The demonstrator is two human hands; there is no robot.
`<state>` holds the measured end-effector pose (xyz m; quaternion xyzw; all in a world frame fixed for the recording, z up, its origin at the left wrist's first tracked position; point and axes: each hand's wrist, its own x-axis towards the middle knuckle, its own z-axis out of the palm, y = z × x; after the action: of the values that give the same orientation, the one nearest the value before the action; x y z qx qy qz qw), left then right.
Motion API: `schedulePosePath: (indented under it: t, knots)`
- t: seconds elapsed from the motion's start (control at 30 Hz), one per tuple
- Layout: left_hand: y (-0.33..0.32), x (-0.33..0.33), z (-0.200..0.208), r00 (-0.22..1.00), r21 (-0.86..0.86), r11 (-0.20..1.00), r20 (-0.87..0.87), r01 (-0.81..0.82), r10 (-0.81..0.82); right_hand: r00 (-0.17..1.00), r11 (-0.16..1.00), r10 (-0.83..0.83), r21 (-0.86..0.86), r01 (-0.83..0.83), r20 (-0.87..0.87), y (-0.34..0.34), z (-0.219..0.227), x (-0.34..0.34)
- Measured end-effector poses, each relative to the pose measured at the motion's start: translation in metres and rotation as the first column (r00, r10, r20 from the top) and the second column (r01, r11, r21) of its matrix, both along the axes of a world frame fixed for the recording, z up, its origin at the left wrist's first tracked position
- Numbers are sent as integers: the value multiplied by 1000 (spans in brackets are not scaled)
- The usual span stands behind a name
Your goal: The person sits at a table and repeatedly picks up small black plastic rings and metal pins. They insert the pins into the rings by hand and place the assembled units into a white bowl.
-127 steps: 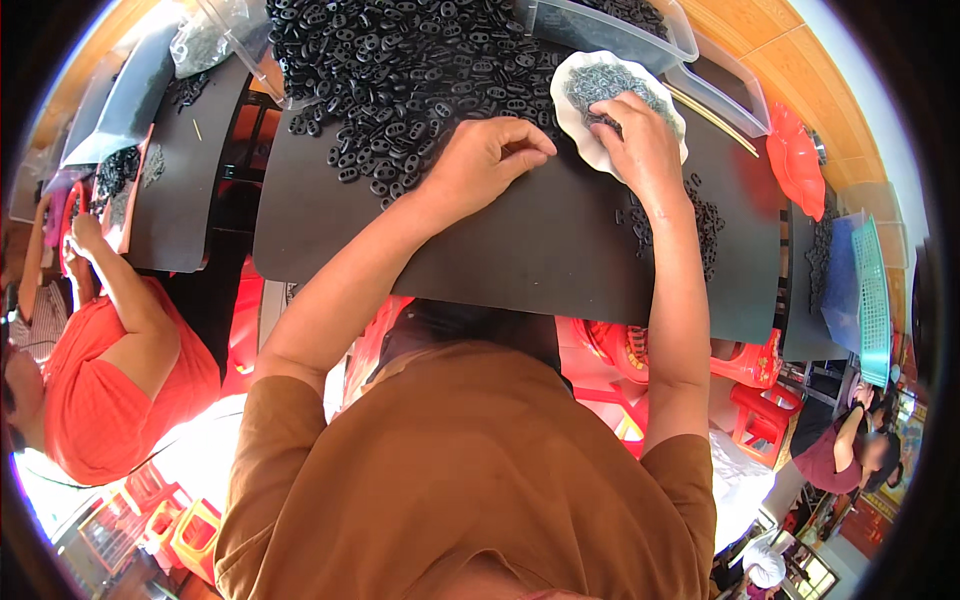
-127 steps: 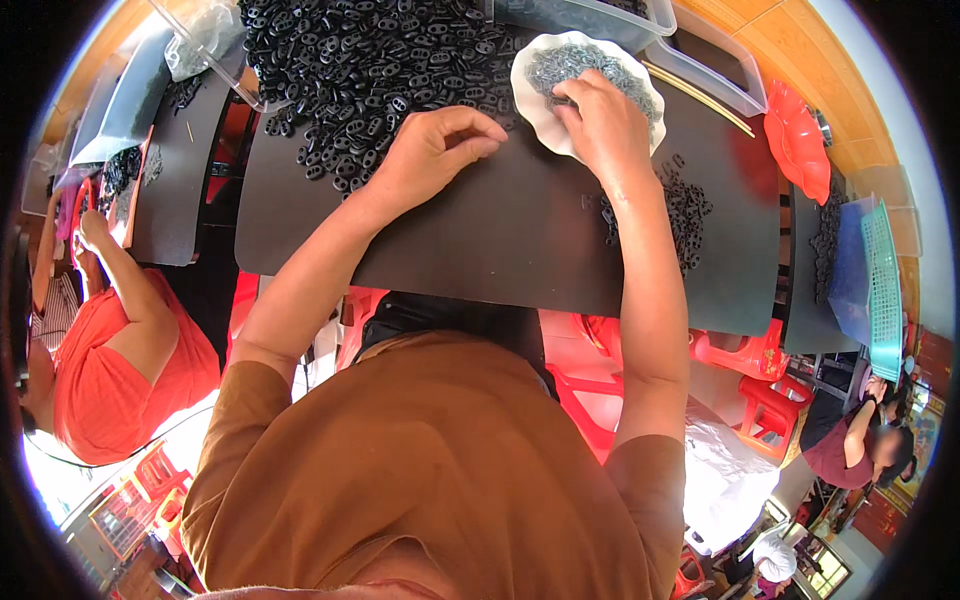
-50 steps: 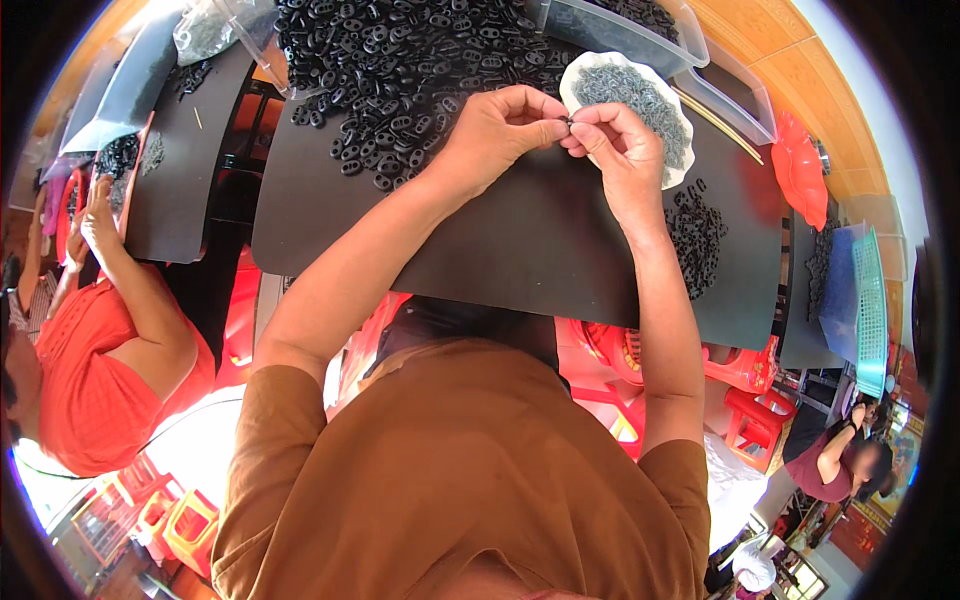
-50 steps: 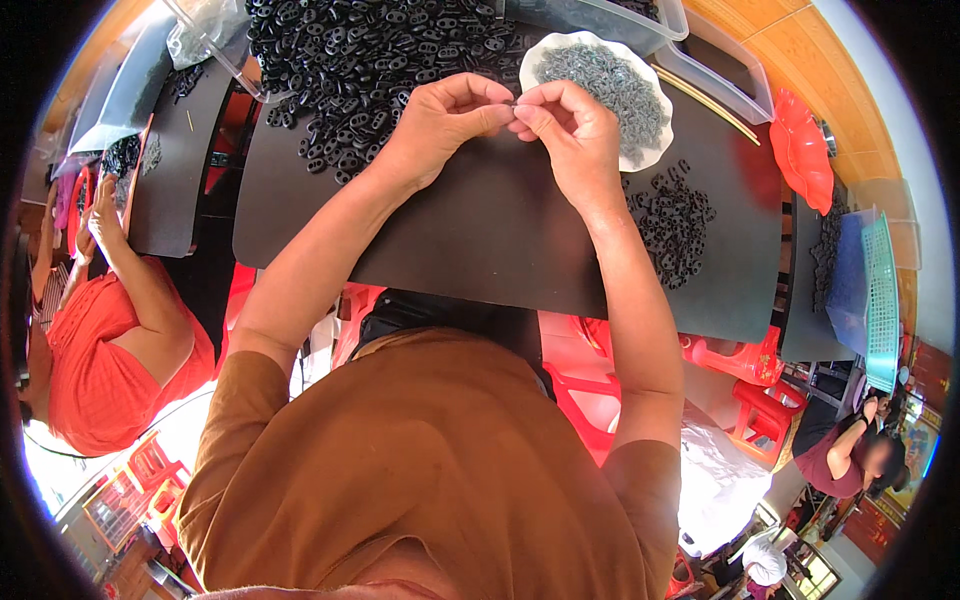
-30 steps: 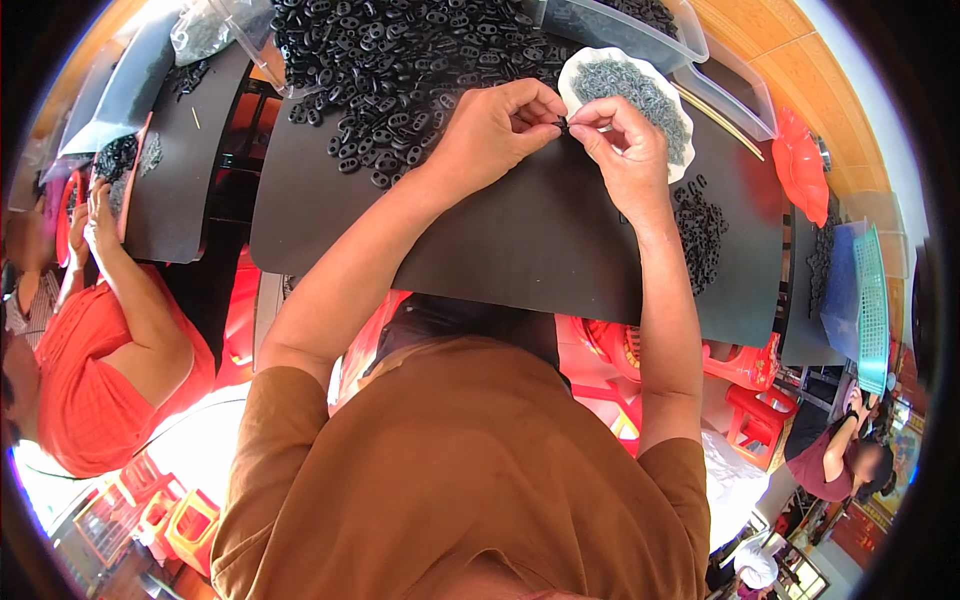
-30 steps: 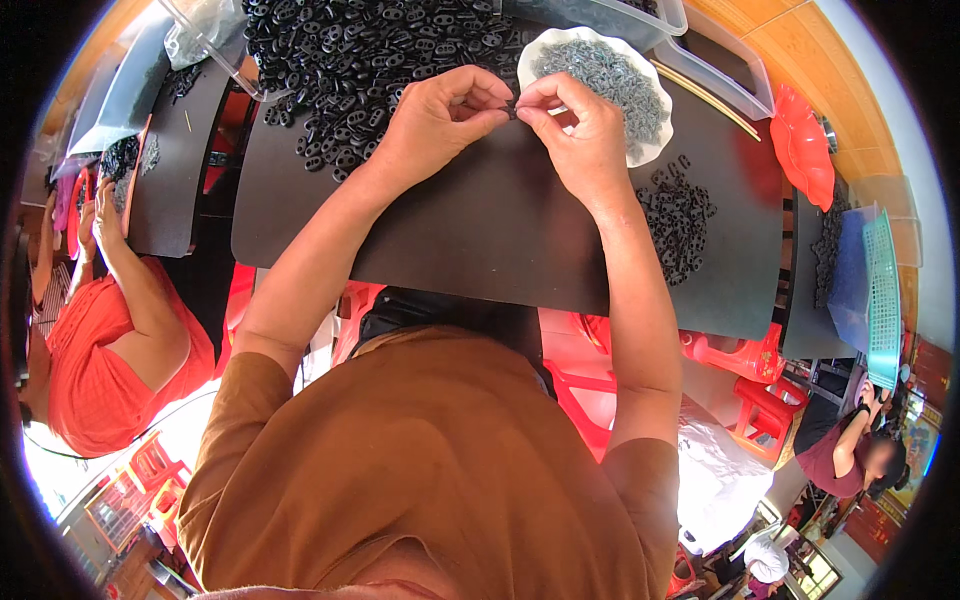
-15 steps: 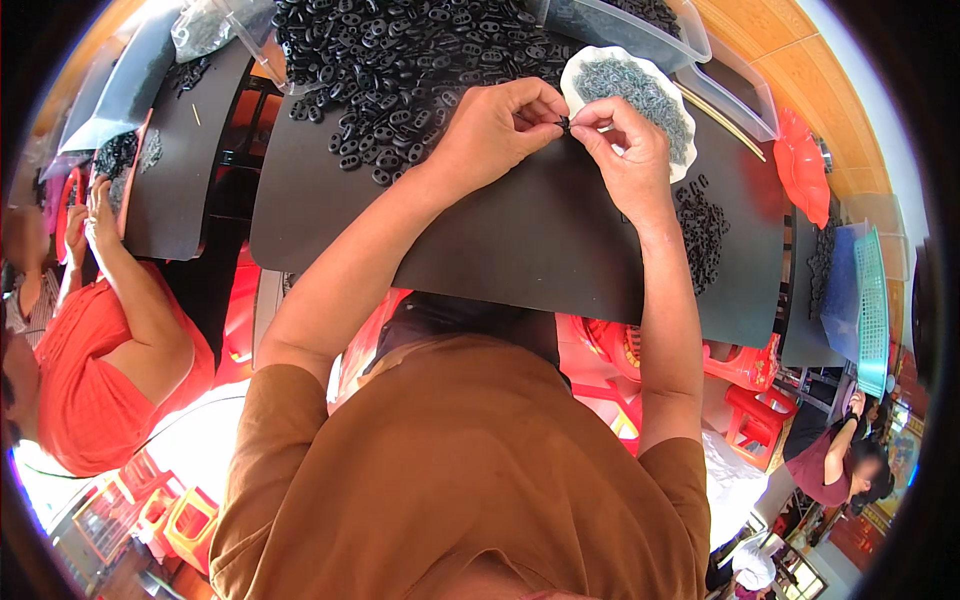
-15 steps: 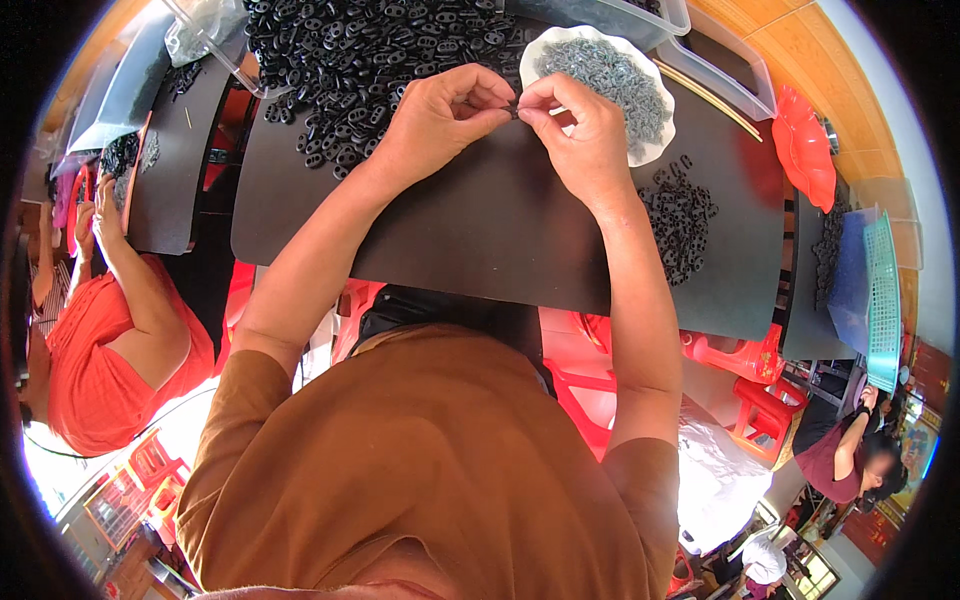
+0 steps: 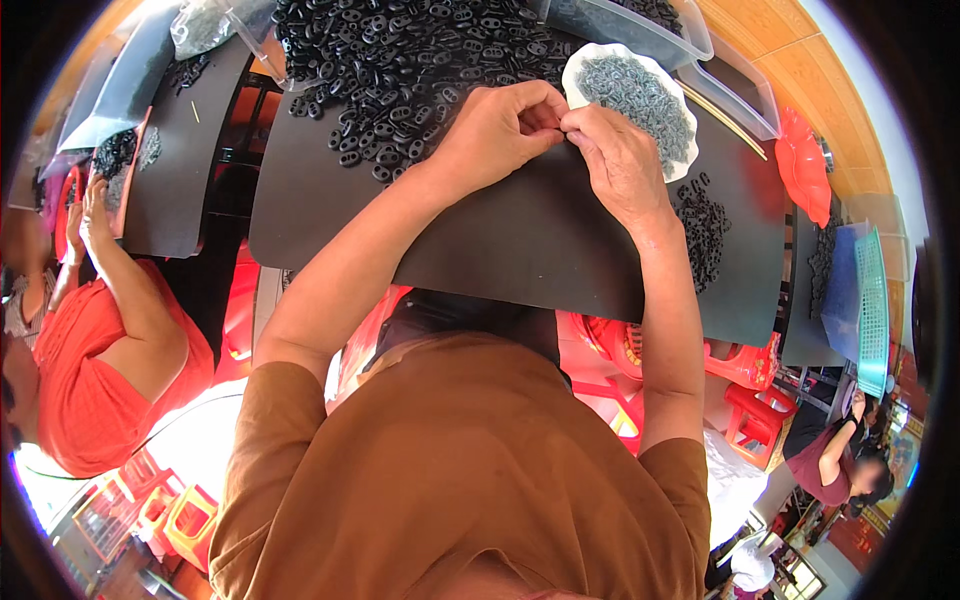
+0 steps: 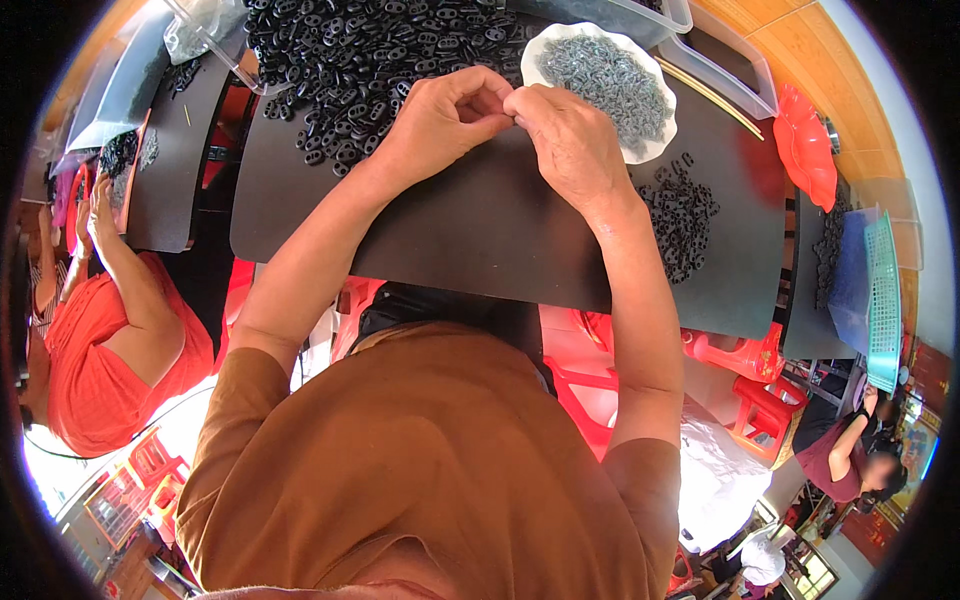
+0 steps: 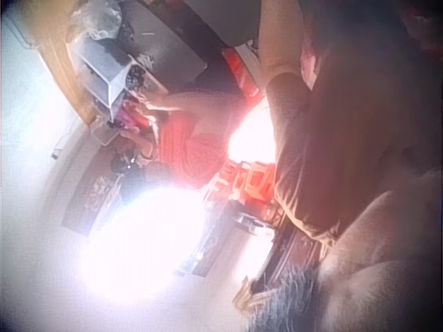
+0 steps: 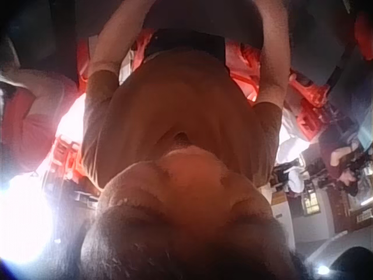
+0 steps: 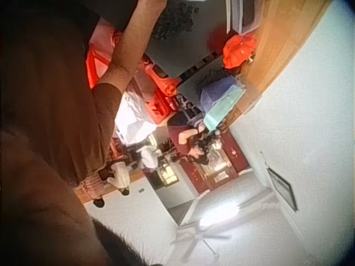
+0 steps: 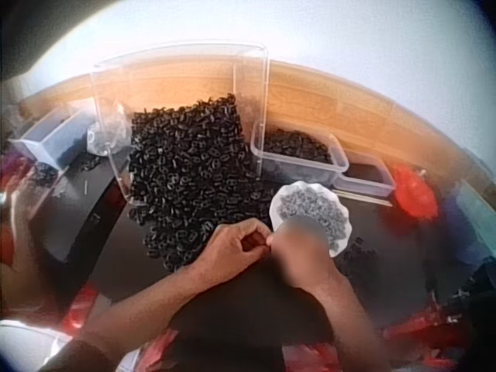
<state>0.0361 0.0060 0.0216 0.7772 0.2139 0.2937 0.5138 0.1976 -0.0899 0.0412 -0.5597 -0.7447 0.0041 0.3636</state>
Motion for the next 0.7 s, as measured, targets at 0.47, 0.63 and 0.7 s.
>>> schedulePosePath:
  t: [0.47,0.63,0.7]
  knots:
    - [6,-1,-3,1000,-84,996,8,9,-8,933,965,-76,-263,-21,-352,-4,3,7]
    - [7,0,-7,999,-88,996,33,10,-7,958,977,-78,-214,18,-275,-3,-3,10]
    - [6,0,-6,1000,-97,995,31,8,-5,981,979,-72,-199,35,-179,-2,-2,9]
